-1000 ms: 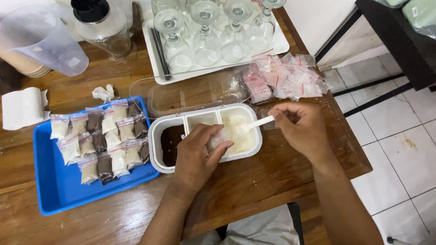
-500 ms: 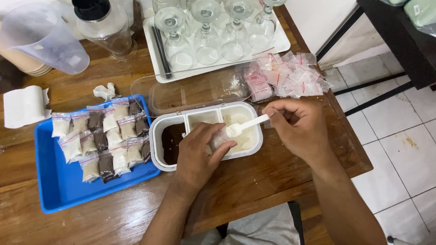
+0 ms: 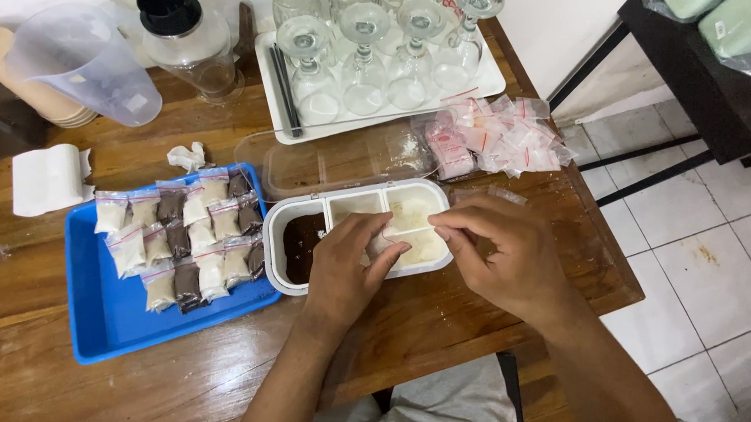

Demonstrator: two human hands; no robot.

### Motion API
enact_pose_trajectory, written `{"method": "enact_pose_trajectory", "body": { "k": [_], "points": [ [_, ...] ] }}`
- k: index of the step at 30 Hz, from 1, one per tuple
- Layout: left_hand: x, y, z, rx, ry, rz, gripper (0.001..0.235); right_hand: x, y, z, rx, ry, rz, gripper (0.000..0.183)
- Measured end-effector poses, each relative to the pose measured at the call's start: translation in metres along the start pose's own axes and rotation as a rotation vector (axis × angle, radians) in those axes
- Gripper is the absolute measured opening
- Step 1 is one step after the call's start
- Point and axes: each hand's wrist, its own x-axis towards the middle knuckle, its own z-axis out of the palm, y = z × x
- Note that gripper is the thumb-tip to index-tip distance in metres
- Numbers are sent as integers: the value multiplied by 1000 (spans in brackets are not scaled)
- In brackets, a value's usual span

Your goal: The person scoops a white powder into small plastic bags, seals them, and places the bags into a blue tray containing other similar packets.

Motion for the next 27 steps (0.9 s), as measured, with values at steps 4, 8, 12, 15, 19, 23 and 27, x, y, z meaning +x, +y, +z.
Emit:
{"method": "enact_pose_trajectory", "body": {
  "k": [4,8,12,15,19,23,27],
  "points": [
    [1,0,-1,-16,19,16,39,-2,1,-4,51,-17,1,18],
    [1,1,-2,-93,36,-1,40,-4,5,-9,111,11,63,18],
    [0,1,-3,-130,60,-28,40,-12,10,-18,125,65,133,15],
    [-1,-5,-2,-161,90,-18,39,-19,27,-26,109,114,152,14],
    [-5,-7,-5,-267,83,-49,40,-18,29,-25,93,211,237,11],
    [-12,-8,-10,-1082,-3,-306,43,-20,38,-13,9,210,273,8],
    [-14,-22,-23,-1525,-107,-367,56,-25,46,1,-8,205,348,11]
  ]
}}
